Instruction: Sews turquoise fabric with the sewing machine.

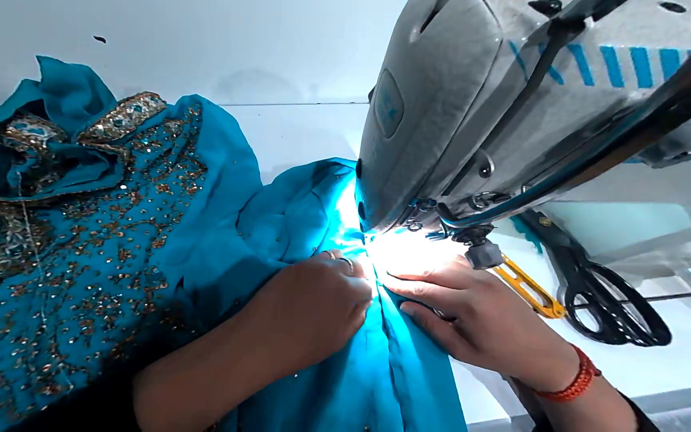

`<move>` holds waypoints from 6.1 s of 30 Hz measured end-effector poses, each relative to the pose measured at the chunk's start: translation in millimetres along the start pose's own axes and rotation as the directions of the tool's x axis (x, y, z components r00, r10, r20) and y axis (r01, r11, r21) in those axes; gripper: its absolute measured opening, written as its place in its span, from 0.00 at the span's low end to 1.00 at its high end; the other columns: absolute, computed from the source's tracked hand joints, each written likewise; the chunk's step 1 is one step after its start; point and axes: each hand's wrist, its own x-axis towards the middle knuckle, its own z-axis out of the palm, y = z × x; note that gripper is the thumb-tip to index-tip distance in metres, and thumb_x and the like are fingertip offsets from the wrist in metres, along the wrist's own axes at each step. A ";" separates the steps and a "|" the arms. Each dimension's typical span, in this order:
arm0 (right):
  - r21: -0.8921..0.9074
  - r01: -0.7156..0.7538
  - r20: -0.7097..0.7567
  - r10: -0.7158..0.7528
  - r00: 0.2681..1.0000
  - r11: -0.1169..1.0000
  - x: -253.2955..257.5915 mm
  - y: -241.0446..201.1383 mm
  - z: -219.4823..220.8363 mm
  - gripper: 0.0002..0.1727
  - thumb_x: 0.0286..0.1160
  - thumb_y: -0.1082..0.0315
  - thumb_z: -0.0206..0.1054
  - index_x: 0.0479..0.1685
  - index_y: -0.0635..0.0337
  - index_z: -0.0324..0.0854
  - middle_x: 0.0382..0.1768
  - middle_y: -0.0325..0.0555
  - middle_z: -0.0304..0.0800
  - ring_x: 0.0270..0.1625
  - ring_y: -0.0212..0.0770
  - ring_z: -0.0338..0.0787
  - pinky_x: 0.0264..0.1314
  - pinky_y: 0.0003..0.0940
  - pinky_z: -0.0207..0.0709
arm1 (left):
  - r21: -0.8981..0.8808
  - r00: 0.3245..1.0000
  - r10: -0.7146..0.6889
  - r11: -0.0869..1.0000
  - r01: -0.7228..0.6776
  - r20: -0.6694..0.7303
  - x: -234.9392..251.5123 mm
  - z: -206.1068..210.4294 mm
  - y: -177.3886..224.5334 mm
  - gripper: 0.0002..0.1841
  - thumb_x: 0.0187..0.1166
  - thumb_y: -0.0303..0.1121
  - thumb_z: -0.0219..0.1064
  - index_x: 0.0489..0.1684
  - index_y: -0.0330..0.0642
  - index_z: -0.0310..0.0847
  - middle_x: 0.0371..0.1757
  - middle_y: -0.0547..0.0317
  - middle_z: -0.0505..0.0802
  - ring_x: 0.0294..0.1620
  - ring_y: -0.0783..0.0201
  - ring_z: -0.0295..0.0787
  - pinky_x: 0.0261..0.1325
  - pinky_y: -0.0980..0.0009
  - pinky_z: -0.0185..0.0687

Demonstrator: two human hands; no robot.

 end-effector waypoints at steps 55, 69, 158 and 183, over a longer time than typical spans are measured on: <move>0.287 -0.651 -0.139 0.703 0.698 0.703 1.2 -84.6 11.1 0.15 0.67 0.58 0.72 0.49 0.54 0.83 0.26 0.27 0.85 0.25 0.17 0.81 0.27 0.12 0.75 | -0.213 0.991 -0.078 0.972 0.101 0.110 27.0 4.6 -4.6 0.12 0.82 0.39 0.69 0.41 0.40 0.94 0.39 0.50 0.93 0.43 0.57 0.91 0.47 0.62 0.86; -0.247 -0.525 -0.243 0.473 0.847 0.814 12.2 -126.5 18.9 0.07 0.71 0.75 0.64 0.38 0.62 0.89 0.30 0.50 0.88 0.35 0.49 0.89 0.35 0.33 0.82 | -0.070 0.999 -0.042 0.997 0.041 -0.006 26.6 14.3 3.8 0.10 0.80 0.33 0.67 0.37 0.35 0.91 0.36 0.47 0.92 0.42 0.51 0.93 0.43 0.59 0.88; -0.056 0.051 -0.095 -0.056 0.994 0.997 14.8 -2.8 2.0 0.15 0.76 0.59 0.61 0.35 0.49 0.96 0.30 0.34 0.89 0.39 0.37 0.85 0.40 0.33 0.74 | -0.019 0.984 -0.121 0.992 0.125 0.128 12.7 0.0 5.4 0.12 0.79 0.45 0.68 0.45 0.50 0.95 0.49 0.58 0.91 0.50 0.59 0.90 0.47 0.63 0.87; -0.048 0.020 -0.123 -0.025 0.992 0.999 7.9 -13.6 9.9 0.18 0.77 0.63 0.55 0.44 0.49 0.95 0.41 0.33 0.96 0.43 0.34 0.89 0.45 0.33 0.76 | 0.041 0.991 0.119 0.992 -0.121 0.057 -23.4 14.4 -17.8 0.25 0.87 0.48 0.48 0.74 0.56 0.83 0.70 0.69 0.89 0.65 0.61 0.82 0.58 0.62 0.76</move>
